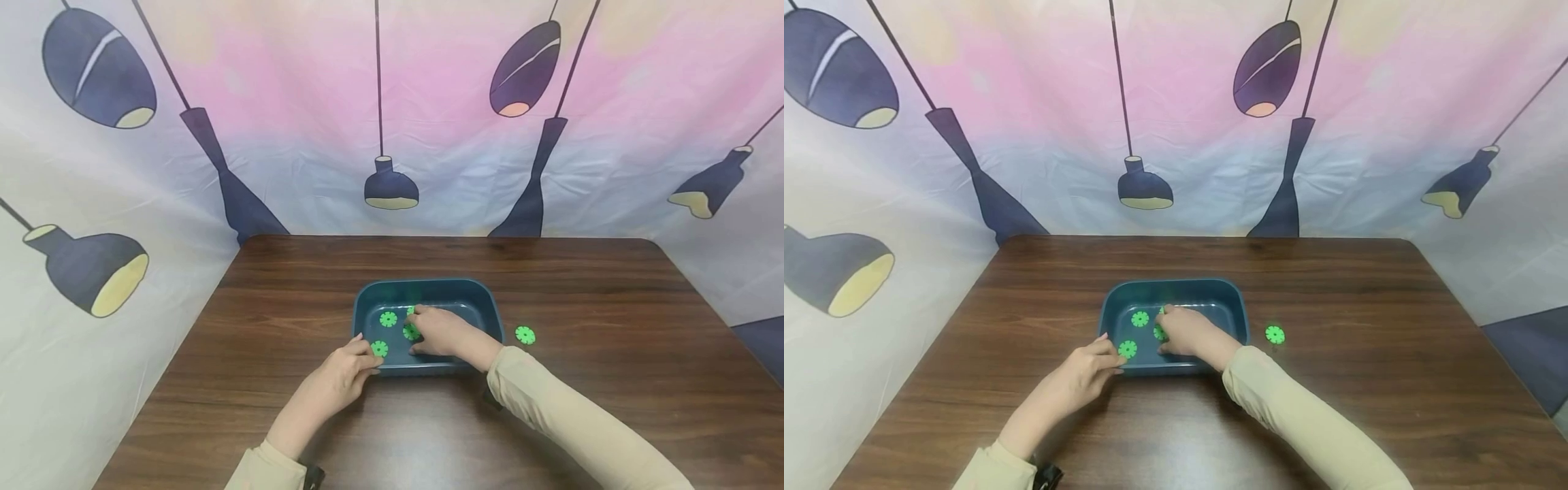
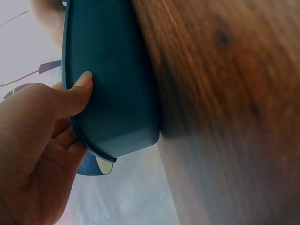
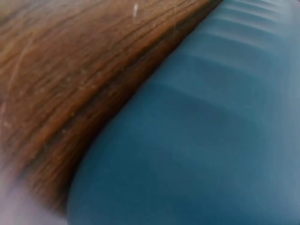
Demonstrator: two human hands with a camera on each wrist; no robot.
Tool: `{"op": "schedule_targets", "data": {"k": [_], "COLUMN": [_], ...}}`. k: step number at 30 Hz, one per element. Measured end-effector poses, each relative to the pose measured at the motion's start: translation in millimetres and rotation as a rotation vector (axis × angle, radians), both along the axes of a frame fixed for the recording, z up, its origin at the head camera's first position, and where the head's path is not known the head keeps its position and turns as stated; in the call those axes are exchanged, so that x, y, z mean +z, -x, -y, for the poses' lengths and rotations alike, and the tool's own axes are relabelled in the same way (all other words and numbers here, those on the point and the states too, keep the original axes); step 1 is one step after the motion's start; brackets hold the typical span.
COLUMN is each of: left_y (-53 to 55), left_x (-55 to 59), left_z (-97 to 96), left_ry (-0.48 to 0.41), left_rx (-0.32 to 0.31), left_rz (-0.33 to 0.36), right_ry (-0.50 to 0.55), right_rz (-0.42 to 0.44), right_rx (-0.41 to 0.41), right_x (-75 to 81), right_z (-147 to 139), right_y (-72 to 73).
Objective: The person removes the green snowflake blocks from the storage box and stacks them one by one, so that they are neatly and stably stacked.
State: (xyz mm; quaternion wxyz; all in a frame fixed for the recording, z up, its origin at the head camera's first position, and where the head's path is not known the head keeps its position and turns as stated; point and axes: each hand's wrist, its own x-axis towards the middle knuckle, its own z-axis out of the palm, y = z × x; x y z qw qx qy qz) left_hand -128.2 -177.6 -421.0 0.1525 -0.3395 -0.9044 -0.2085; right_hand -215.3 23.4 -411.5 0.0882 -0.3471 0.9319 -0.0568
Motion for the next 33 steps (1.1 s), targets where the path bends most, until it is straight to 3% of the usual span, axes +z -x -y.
{"op": "schedule_targets", "data": {"k": [18, 25, 33], "left_y": [-1.8, -0.9, 1.1], "left_x": [-5.7, -5.0, -2.9], "left_z": [-0.9, -1.0, -0.4], "left_ry": [-0.013, -0.015, -0.001], "left_rx": [0.0, 0.004, 0.008], "left_rz": [0.01, 0.011, 0.004], "right_ry": [0.227, 0.194, 0.16], "right_rz": [0.163, 0.093, 0.01], "right_rx": [-0.106, -0.109, -0.006], "right_x": [-10.4, -11.6, -8.5], "right_z": [-2.7, -0.4, 1.3], "right_y": [4.2, 3.7, 7.4]}}
